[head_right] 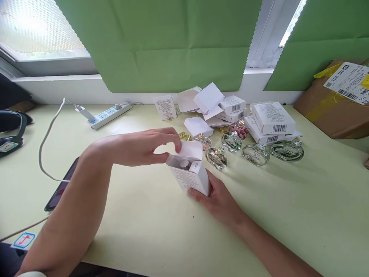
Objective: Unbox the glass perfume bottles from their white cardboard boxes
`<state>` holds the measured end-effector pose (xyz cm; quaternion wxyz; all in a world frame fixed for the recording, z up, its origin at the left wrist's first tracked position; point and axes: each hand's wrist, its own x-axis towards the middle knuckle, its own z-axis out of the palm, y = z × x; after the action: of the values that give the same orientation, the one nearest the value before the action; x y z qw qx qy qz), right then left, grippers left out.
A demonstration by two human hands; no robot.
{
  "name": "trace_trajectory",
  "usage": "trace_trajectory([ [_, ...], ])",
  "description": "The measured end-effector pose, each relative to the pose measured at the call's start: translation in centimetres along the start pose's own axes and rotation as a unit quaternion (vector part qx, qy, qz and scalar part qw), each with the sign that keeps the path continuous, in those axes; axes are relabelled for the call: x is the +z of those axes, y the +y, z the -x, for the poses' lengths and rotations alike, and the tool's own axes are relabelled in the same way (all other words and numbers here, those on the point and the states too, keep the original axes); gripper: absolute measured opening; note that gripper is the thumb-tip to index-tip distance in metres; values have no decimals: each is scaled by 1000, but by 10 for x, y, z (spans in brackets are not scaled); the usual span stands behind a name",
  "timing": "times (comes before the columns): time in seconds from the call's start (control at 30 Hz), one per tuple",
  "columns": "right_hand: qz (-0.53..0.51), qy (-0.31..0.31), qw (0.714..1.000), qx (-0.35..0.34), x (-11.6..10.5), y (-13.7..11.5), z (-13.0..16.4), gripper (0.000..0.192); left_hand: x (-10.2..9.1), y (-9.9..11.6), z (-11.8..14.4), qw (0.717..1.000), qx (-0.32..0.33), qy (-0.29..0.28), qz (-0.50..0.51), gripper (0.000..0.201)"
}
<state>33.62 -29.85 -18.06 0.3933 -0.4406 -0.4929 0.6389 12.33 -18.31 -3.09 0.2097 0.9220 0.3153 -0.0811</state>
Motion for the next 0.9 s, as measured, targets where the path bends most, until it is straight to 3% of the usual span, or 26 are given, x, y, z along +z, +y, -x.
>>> trace_trajectory([
  [0.2, 0, 5, 1000, -4, -1, -3, -1, 47, 8, 11, -4, 995, 82, 40, 34, 38],
  [0.33, 5, 0, 1000, -17, 1, -3, -1, 45, 15, 20, -11, 990, 108, 91, 20, 28],
  [0.53, 4, -12, 1000, -11, 0, -2, -2, 42, 17, 20, -17, 981, 150, 125, -1, 18],
  [0.7, 0, 3, 1000, -11, -1, -3, -2, 44, 16, 15, -21, 979, 152, 135, 4, 25],
  [0.9, 23, 0, 1000, 3, 0, -3, 1, 39, 23, 25, -29, 981, 117, 143, 55, 43],
])
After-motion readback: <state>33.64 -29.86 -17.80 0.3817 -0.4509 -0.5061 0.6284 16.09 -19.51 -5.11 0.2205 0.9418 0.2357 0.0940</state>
